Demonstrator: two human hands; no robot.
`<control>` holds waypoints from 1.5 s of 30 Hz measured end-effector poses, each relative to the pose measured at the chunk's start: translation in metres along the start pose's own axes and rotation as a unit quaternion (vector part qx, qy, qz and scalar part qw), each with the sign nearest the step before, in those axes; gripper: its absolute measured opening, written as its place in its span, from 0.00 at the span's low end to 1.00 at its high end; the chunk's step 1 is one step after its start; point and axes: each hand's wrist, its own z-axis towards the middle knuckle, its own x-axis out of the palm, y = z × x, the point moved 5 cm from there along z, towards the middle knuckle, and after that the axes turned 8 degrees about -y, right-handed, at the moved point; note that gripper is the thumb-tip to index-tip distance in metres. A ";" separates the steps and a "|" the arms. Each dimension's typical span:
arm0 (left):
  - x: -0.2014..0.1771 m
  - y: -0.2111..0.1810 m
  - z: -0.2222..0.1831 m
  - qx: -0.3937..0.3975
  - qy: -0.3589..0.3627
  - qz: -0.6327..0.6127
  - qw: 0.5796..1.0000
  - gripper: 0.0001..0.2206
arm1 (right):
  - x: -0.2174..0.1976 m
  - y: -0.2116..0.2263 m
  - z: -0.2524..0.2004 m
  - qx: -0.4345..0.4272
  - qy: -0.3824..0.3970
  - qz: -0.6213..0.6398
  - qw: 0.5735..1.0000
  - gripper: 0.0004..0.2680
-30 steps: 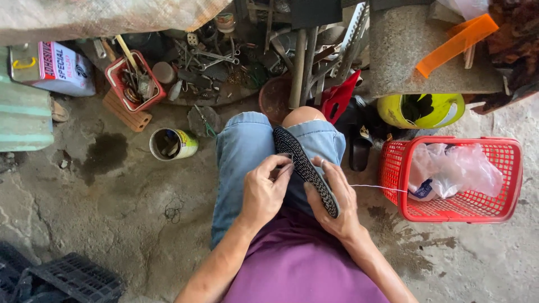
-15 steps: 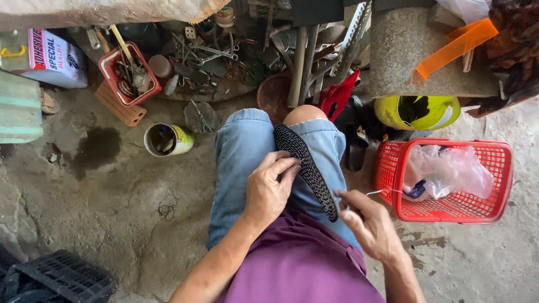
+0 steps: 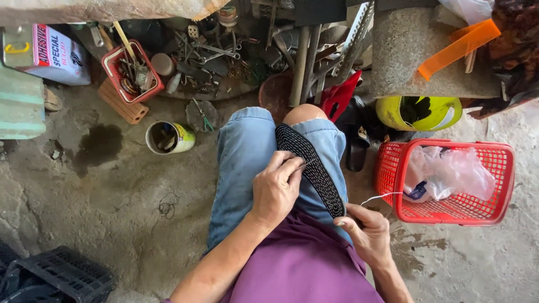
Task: Hand-sewing a rubber shoe sole using a needle and thread in a repair shop environment.
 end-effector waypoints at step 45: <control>-0.015 -0.017 0.003 0.062 0.174 0.074 0.980 0.16 | 0.026 -0.043 0.041 0.123 -0.160 0.437 0.876 0.05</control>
